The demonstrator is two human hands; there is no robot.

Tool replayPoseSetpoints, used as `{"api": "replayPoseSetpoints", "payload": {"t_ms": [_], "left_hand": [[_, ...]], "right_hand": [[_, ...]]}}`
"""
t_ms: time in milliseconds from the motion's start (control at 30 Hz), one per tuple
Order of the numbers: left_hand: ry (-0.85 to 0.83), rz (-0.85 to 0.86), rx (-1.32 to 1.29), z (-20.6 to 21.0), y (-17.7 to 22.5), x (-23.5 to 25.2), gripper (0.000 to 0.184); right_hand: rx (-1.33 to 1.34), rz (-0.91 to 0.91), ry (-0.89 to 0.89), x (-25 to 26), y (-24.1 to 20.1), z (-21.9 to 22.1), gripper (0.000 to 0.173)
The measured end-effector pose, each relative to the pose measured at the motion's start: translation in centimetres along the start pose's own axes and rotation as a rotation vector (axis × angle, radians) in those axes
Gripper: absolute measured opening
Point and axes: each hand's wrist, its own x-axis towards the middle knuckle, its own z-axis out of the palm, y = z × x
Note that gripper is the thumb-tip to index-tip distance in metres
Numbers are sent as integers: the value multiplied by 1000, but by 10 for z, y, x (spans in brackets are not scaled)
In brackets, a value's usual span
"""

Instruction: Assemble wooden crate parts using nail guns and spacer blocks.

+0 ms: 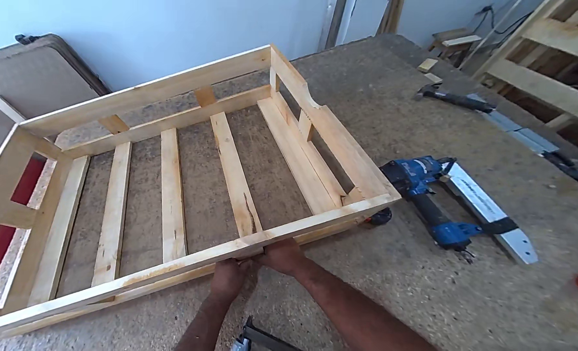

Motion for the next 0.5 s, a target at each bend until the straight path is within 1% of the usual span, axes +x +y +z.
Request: {"api": "replayPoseSetpoints", "payload": {"t_ms": [167,300,433,500], "left_hand": [[28,-3,21,-4,3,0,46],[75,23,-11,0,2,-1,43],[134,55,3,8,4,-3,41],[137,75,8,8,5,-5,41]], "right_hand": [[22,24,-58,-1,-3,-8,54],[28,15,-68,0,-4,-11,53],[13,-36,-51,0,3,-7,44],[15,-34,-36,1,4,-4,43]]}}
